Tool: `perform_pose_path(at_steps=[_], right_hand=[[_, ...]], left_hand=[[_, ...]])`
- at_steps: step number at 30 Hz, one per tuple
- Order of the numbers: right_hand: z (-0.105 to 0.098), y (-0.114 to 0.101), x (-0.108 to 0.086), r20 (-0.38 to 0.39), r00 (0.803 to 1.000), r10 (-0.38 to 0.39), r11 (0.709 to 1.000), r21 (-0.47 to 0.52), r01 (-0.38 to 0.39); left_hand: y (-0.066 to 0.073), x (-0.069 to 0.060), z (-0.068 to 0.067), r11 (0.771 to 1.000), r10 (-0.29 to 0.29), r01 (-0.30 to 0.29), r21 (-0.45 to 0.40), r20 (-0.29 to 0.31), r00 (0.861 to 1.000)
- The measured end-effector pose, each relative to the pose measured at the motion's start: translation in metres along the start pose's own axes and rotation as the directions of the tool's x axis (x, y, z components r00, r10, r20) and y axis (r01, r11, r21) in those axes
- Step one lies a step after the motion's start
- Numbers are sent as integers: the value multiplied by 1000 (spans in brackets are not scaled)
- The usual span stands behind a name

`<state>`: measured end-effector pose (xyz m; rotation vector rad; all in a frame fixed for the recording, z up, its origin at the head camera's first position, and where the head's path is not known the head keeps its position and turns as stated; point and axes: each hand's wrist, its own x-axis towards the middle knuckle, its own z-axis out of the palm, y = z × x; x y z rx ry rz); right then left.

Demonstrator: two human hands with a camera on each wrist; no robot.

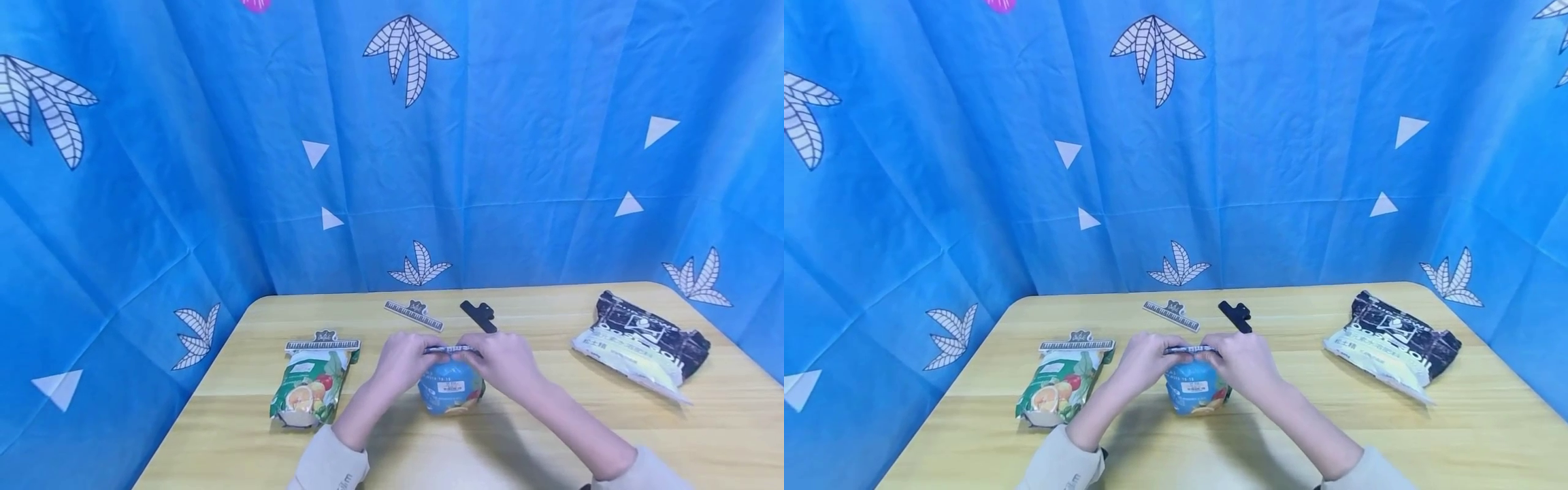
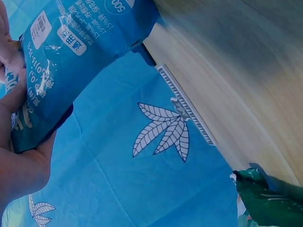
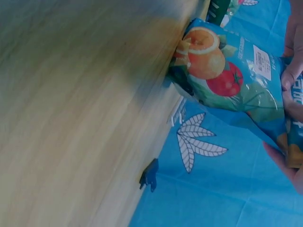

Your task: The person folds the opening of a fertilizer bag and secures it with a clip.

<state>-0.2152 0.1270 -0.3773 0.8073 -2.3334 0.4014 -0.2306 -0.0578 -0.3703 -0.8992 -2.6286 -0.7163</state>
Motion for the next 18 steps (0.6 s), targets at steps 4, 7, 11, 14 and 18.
perform_pose_path(at_steps=[4,7,11,14,18], right_hand=[[-2,0,1,45,999,19,1000,-23,-18],[-3,-2,1,35,999,30,999,-40,-28],[-2,-5,1,3,999,55,996,-75,-54],[-1,-5,0,-7,998,69,993,-97,-70],[0,-5,-1,-2,998,64,995,-82,-64]], left_hand=[[-1,1,1,1000,0,0,23,8,1000],[-1,1,1,1000,-22,22,15,7,1000],[1,1,1,999,-39,38,-10,-5,999],[1,1,1,999,-42,41,-17,-8,999],[1,1,0,999,-41,41,-24,0,999]])
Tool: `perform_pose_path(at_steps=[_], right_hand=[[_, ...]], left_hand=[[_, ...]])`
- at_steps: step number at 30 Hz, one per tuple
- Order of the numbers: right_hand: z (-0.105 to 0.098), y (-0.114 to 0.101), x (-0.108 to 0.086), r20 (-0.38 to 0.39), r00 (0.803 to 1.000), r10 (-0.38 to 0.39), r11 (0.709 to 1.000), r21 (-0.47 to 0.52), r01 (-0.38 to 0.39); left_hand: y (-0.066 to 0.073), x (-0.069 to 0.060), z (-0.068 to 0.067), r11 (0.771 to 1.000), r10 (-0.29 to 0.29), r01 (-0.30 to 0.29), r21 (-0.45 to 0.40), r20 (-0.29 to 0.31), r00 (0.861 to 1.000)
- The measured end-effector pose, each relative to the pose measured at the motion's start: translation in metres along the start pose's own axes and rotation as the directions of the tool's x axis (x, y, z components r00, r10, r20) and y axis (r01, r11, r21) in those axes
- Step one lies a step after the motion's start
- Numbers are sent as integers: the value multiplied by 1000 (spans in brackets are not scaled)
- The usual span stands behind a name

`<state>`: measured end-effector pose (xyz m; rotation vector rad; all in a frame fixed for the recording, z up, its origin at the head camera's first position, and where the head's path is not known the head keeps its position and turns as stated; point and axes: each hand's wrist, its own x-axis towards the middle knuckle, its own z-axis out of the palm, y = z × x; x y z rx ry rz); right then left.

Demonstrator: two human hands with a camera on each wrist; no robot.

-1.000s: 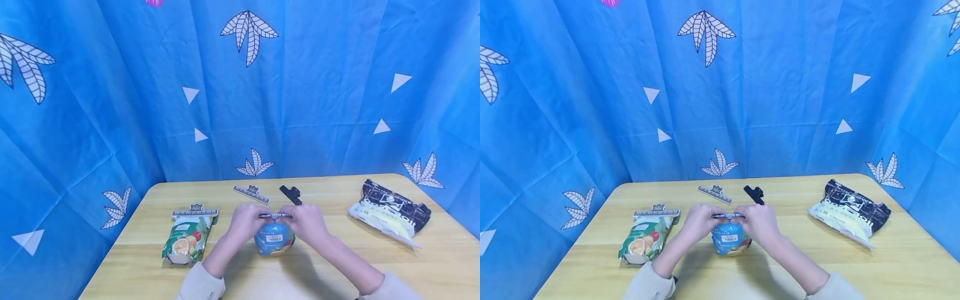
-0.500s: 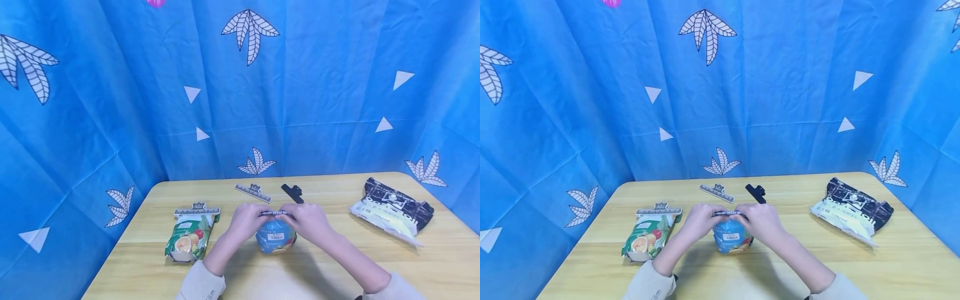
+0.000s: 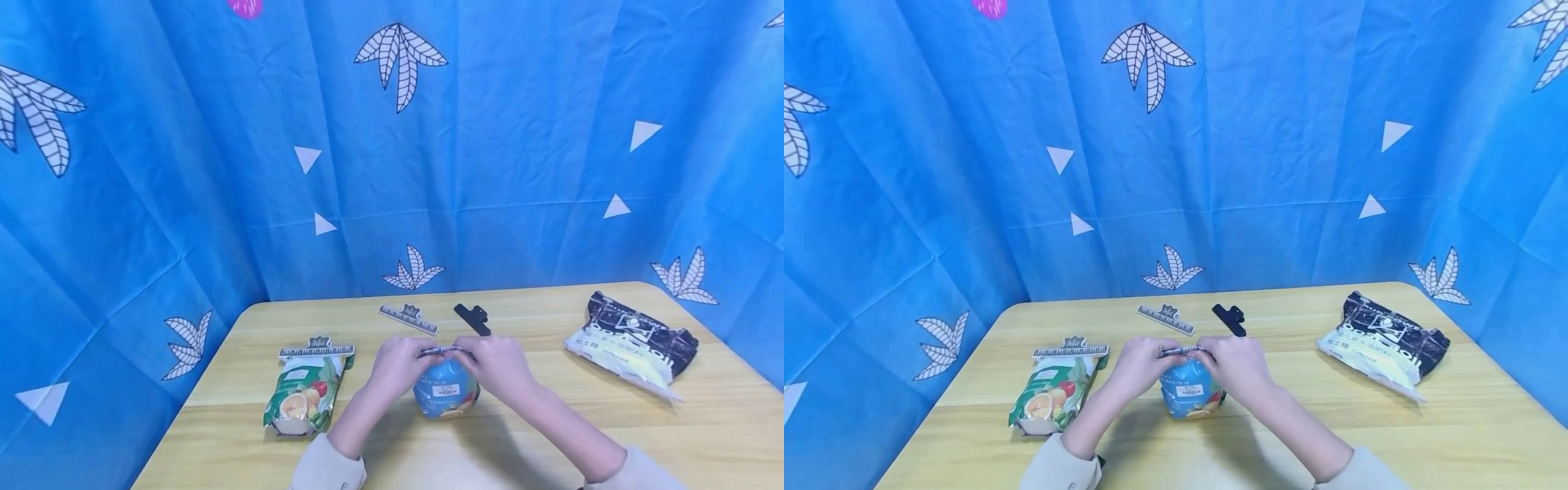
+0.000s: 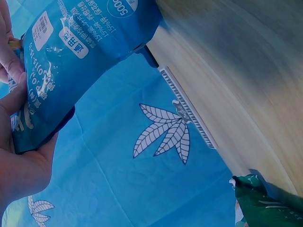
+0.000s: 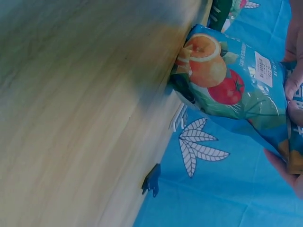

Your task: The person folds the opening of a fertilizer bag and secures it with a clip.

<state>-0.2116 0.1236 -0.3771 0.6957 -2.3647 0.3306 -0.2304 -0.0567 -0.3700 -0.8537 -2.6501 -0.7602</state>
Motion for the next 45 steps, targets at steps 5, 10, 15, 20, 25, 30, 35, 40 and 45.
perform_pose_path(at_steps=[5,10,15,20,25,30,35,40,45], right_hand=[[0,0,0,30,999,-23,997,69,21],[0,0,-1,62,998,-22,997,76,17],[2,1,-1,-7,999,-42,999,28,42],[3,0,-2,-75,994,-81,997,-22,80],[2,0,-1,-34,998,-54,998,-25,53],[-2,0,0,31,1000,-2,999,33,1],[-3,2,-2,9,999,-37,998,46,36],[-5,4,-4,34,999,-37,994,100,33],[-13,13,-7,163,986,-18,963,268,-27]], left_hand=[[-3,-2,-2,1000,6,-6,-15,21,1000],[-5,-4,-2,1000,13,-12,-20,43,999],[-5,-5,-1,1000,10,-9,-23,46,999],[-1,-5,-1,1000,-12,12,1,31,999],[2,-5,1,999,-32,32,6,-1,999],[2,-6,2,999,-33,32,-28,-15,999],[1,-6,2,998,-45,46,-39,4,999],[1,-8,0,994,-64,67,-92,34,997],[-7,-11,-4,962,-91,117,-249,114,989]])
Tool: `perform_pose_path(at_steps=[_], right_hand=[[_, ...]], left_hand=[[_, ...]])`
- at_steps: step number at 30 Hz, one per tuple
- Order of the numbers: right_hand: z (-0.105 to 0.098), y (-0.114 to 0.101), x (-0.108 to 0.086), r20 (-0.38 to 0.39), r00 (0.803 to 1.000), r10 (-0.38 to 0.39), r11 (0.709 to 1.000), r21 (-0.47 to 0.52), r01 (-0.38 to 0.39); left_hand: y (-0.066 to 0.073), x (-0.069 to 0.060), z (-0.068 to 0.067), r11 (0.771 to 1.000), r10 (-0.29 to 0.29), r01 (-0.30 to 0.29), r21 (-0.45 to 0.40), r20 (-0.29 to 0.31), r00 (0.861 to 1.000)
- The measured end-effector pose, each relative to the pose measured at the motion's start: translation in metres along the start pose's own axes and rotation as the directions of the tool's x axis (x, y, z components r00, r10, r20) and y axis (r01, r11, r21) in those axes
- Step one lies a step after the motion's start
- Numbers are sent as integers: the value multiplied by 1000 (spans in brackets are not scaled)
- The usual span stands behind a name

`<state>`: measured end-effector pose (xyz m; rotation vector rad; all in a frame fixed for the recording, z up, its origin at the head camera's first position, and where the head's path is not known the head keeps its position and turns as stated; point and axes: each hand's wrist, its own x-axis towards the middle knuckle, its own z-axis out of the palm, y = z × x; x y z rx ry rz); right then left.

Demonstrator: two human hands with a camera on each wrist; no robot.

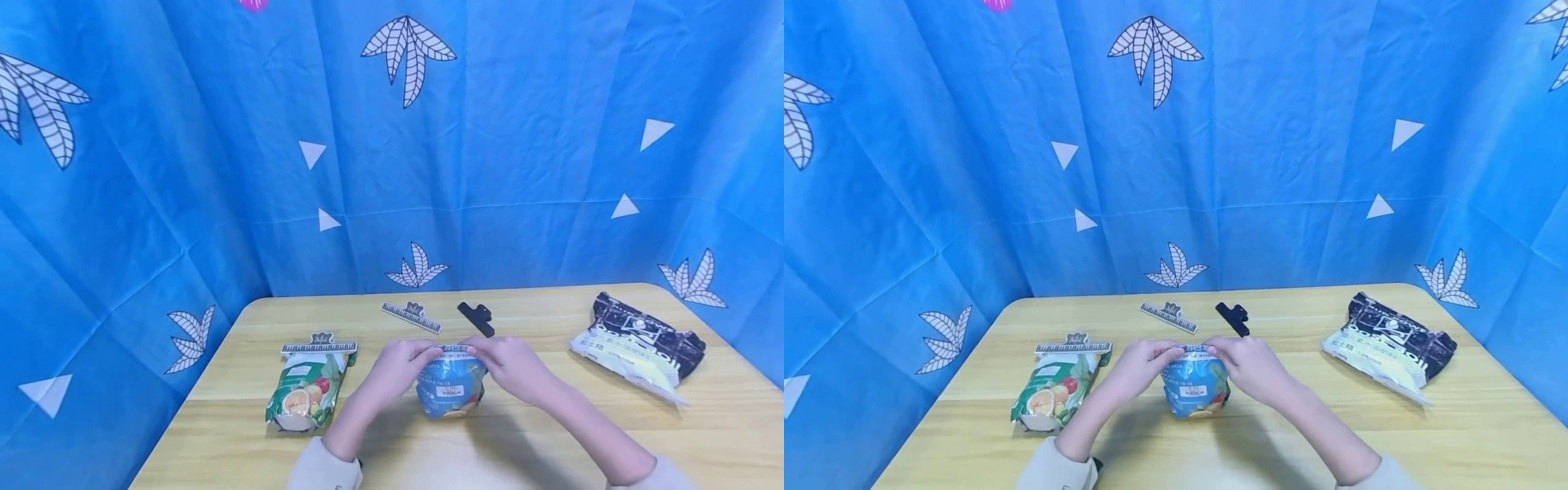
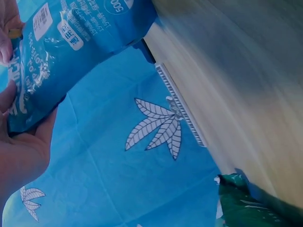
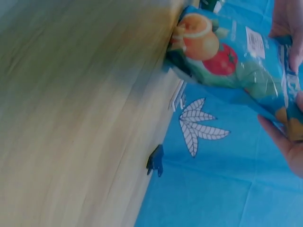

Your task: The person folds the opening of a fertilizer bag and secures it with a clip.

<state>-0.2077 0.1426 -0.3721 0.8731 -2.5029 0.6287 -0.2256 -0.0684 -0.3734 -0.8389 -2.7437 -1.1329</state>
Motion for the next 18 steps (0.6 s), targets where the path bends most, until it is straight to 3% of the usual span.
perform_pose_path(at_steps=[2,6,11,14,18], right_hand=[[-1,3,0,15,1000,-6,999,43,6],[-1,5,1,19,999,-26,998,54,25],[-3,5,0,88,996,10,996,90,-18],[-5,4,0,121,992,39,994,101,-51],[-3,0,1,94,993,70,995,61,-76]], left_hand=[[-1,0,-2,999,-12,13,-32,21,1000],[-2,1,-5,1000,-9,9,-12,42,999],[-2,3,-6,1000,-7,8,-12,87,996],[-1,4,-5,1000,4,-5,13,81,997],[-1,5,-2,999,3,-4,42,27,1000]])
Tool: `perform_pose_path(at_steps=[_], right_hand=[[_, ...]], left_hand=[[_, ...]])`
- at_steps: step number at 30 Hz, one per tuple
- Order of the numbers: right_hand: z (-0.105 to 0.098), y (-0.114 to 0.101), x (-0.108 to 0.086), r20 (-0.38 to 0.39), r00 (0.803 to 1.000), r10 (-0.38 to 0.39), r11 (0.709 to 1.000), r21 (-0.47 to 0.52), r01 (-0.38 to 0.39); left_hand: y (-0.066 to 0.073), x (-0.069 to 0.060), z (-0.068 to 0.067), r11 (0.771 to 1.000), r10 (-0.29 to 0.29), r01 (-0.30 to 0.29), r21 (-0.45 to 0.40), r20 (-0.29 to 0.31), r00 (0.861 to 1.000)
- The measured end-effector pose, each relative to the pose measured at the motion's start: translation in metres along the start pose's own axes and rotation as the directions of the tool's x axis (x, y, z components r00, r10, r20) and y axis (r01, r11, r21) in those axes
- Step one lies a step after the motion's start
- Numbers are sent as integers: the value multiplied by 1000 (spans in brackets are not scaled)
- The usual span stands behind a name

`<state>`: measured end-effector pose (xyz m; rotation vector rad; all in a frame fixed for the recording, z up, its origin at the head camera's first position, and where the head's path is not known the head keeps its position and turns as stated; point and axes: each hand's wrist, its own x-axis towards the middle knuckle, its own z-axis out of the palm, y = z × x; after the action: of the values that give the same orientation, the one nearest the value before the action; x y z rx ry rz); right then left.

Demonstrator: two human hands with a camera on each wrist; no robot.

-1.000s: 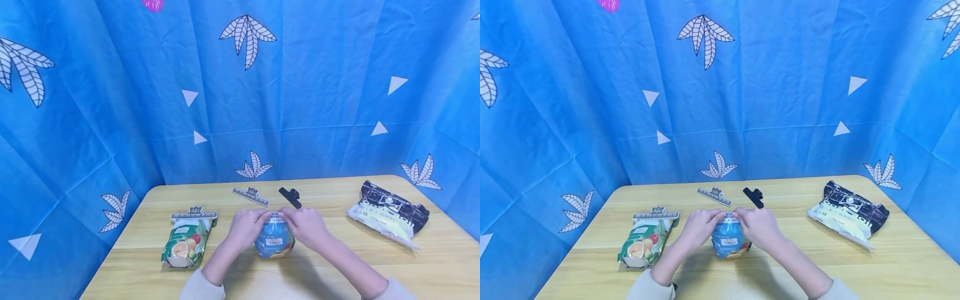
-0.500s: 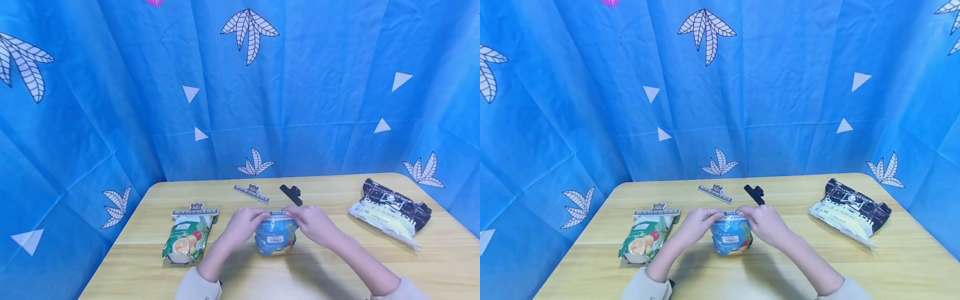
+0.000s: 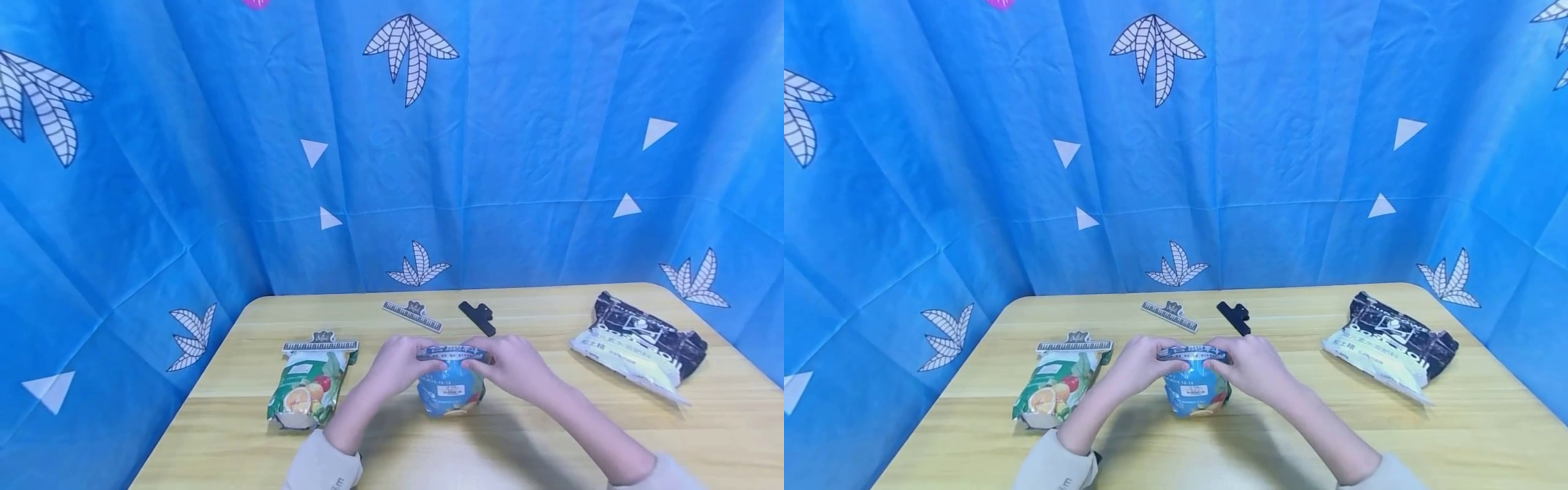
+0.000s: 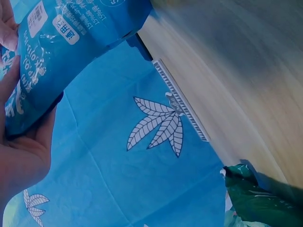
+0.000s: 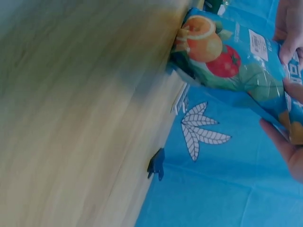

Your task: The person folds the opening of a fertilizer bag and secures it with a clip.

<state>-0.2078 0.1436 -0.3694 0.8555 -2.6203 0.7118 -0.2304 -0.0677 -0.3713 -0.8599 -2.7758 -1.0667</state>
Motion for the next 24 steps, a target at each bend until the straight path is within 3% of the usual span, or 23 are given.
perform_pose_path(at_steps=[6,15,19,24], right_hand=[[5,-4,2,-89,996,19,994,-101,-28],[13,-5,2,-176,984,-35,996,-90,20],[9,-6,4,-115,993,-11,995,-97,0],[4,-6,5,-15,1000,7,991,-135,-9]], left_hand=[[0,2,5,1000,8,-6,19,-80,997],[-1,1,10,992,115,-106,65,-172,978],[-1,2,9,985,153,-138,101,-155,976],[3,4,3,966,167,-151,209,-61,984]])
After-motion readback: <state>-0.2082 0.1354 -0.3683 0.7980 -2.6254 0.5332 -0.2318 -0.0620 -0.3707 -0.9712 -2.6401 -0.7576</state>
